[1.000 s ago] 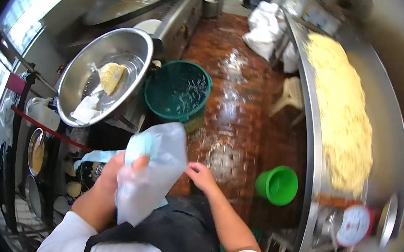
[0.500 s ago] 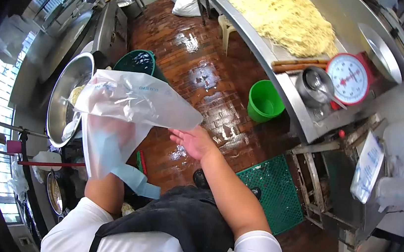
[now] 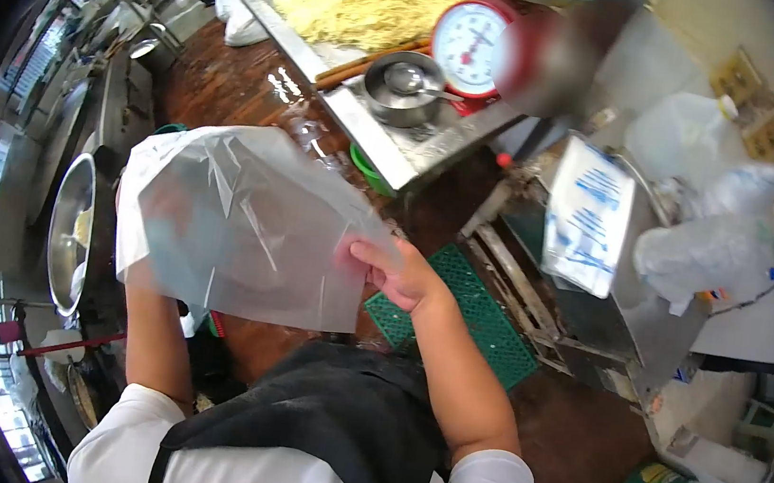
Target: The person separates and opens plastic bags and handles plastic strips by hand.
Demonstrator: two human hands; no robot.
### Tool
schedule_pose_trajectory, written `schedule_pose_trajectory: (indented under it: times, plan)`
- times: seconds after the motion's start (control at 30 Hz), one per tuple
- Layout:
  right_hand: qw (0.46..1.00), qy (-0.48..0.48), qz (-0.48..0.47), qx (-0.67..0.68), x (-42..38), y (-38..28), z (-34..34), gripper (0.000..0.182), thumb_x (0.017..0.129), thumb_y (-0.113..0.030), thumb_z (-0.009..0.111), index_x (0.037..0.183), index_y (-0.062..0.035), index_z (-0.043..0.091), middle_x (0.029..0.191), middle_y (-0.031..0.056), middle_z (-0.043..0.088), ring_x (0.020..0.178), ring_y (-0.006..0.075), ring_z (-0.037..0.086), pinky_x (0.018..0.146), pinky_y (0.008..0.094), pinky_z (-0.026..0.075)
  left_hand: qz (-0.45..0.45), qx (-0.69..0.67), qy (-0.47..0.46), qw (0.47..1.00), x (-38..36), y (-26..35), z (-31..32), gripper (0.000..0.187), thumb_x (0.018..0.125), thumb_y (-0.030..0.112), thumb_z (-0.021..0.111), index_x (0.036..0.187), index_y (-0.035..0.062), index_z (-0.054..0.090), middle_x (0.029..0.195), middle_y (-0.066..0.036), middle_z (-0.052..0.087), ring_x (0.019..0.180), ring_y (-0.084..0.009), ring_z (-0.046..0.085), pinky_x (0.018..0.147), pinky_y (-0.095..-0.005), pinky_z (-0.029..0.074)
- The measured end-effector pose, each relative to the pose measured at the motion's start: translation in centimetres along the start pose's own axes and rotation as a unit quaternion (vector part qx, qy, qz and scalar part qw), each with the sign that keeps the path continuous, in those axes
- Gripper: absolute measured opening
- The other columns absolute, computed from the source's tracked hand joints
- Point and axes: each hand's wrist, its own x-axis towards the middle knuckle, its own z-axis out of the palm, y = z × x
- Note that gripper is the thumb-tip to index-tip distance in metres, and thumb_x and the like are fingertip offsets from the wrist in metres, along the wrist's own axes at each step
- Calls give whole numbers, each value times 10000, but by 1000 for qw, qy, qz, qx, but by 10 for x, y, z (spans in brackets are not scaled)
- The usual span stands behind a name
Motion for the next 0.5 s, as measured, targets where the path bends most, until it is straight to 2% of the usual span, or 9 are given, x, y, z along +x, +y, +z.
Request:
schedule_pose_trajectory:
  times: [0.07, 0.1, 0.13, 0.17, 0.2, 0.27, 0.33, 0.47, 0.5]
  plan:
    - [1000, -8, -2, 27, -20, -12, -21, 278, 901, -187, 631, 1118, -13, 630, 1030, 80, 676, 947, 159, 642, 858, 332, 507, -48, -13, -7, 999, 6, -15, 5, 335, 955, 255, 457, 1086, -7, 621, 983, -146, 683, 822, -261, 677, 765, -375, 560]
    - [996, 74, -42, 21, -33, -18, -12, 318, 903, -202, 633, 1154, -7, 626, 1053, 87, 676, 968, 170, 641, 864, 334, 505, -94, -39, -3, 995, 9, -21, 7, 323, 950, 239, 462, 1090, -6, 620, 993, -152, 682, 843, -270, 677, 774, -387, 562]
    - [994, 97, -51, 12, -42, -22, -14, 320, 902, -196, 635, 1162, -9, 626, 1055, 83, 676, 970, 170, 640, 863, 331, 503, -138, -66, 1, 988, 14, -29, 9, 311, 945, 222, 468, 1094, -5, 618, 1003, -158, 681, 863, -278, 676, 783, -399, 564]
    - [991, 119, -60, 4, -49, -26, -17, 322, 901, -190, 636, 1169, -12, 625, 1057, 80, 676, 972, 170, 638, 862, 328, 502, -103, -17, 78, 992, 16, -43, 7, 292, 934, 210, 495, 1095, 0, 617, 1007, -160, 681, 880, -289, 677, 821, -428, 559]
    - [987, 143, -69, -5, -55, -30, -18, 325, 899, -184, 638, 1176, -14, 625, 1060, 76, 676, 974, 170, 636, 860, 326, 500, -121, -29, 67, 990, 14, -49, 18, 294, 936, 228, 507, 1098, 5, 611, 992, -150, 682, 898, -278, 680, 836, -412, 565]
    - [974, 212, -70, -47, -67, -35, -15, 311, 891, -133, 627, 1176, -9, 617, 1072, 80, 667, 963, 183, 635, 853, 329, 503, -104, 42, 120, 986, 19, -63, 19, 297, 944, 245, 513, 1089, 6, 613, 949, -118, 684, 715, -184, 670, 661, -315, 579]
    - [952, 264, -102, -120, -70, -32, -21, 336, 888, -115, 608, 1199, 12, 589, 1088, 108, 654, 955, 221, 644, 848, 348, 521, -151, 21, 102, 983, 26, -69, 4, 282, 949, 242, 514, 1073, 10, 618, 915, -100, 679, 584, -112, 597, 540, -250, 521]
    - [927, 356, -107, -51, -89, -37, -18, 287, 895, -117, 615, 1150, 13, 614, 1070, 101, 659, 930, 199, 642, 825, 333, 521, -222, -64, 29, 972, 40, -89, -11, 255, 948, 226, 524, 1049, 17, 627, 874, -75, 673, 412, -26, 425, 389, -184, 382]
    - [924, 364, -102, -53, -93, -40, -15, 271, 896, -113, 616, 1137, 10, 621, 1062, 97, 660, 926, 191, 640, 818, 329, 521, -261, -69, -97, 958, 48, -88, -18, 250, 930, 236, 549, 1036, 24, 629, 874, -66, 671, 512, -63, 543, 473, -213, 474]
